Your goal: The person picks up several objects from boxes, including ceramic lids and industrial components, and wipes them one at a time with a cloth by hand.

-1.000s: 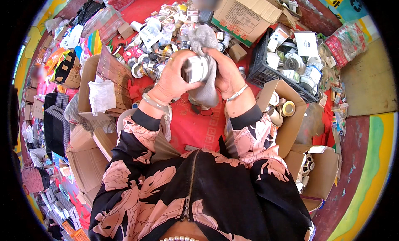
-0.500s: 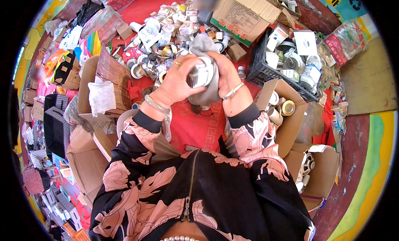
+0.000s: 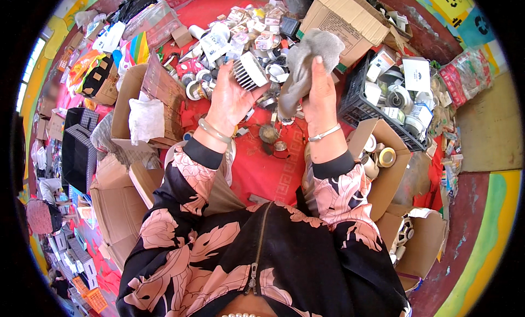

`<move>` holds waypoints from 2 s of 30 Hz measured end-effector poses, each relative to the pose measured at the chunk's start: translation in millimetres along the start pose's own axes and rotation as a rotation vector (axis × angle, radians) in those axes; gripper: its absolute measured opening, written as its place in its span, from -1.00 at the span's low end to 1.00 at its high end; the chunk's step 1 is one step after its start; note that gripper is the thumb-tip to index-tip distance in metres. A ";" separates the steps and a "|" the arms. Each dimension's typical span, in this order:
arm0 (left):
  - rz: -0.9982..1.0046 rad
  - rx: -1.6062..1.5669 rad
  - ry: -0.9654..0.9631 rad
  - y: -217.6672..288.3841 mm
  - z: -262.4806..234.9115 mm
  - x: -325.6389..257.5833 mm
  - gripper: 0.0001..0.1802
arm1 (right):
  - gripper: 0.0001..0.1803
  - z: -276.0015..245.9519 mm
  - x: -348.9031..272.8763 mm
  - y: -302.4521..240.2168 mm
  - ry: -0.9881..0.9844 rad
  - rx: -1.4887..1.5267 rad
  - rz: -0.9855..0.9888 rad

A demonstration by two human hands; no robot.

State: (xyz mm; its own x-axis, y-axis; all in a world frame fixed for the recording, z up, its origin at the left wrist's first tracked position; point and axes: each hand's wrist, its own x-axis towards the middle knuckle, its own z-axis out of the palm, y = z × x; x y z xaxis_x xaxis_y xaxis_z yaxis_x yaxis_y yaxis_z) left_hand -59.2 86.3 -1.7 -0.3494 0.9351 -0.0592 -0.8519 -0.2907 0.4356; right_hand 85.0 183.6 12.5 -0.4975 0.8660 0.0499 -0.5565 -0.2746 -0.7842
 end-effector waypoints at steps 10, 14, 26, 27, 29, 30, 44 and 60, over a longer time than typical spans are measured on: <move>-0.195 0.206 0.007 -11.5 5.5 -18.6 -0.63 | -0.40 10.2 -5.0 9.9 -0.531 -0.870 -0.332; -0.150 0.288 -0.054 -24.4 0.9 -14.8 -0.60 | -0.60 10.5 -10.7 21.6 -0.118 -0.381 -0.171; -0.082 0.329 -0.252 -30.4 9.2 -14.7 -0.42 | -0.67 -24.7 14.6 23.2 0.067 0.381 0.251; -0.093 0.320 -0.213 -30.2 10.7 -15.9 -0.35 | -0.66 -23.3 12.6 23.1 0.049 0.422 0.245; -0.068 0.365 -0.241 -28.9 11.8 -16.2 -0.33 | -0.64 -20.1 9.8 20.7 0.055 0.403 0.209; -0.055 0.388 -0.255 -28.7 12.0 -16.4 -0.33 | -0.63 -16.6 8.0 18.1 0.058 0.393 0.190; 0.093 0.464 -0.259 -31.7 6.6 -14.9 -0.27 | -0.51 -7.9 11.3 6.9 0.139 0.275 -0.009; -0.041 -0.067 -0.261 -10.1 0.7 -9.6 -0.32 | -0.59 -10.1 3.4 -20.2 0.186 0.157 0.046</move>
State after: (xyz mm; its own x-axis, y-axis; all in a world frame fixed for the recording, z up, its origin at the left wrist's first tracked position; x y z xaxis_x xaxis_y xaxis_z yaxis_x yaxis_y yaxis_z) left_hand -47.0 80.4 -5.0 -0.2093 0.9644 0.1614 -0.8903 -0.2562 0.3764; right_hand 101.2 196.4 22.2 -0.4019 0.9091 -0.1099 -0.6401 -0.3648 -0.6762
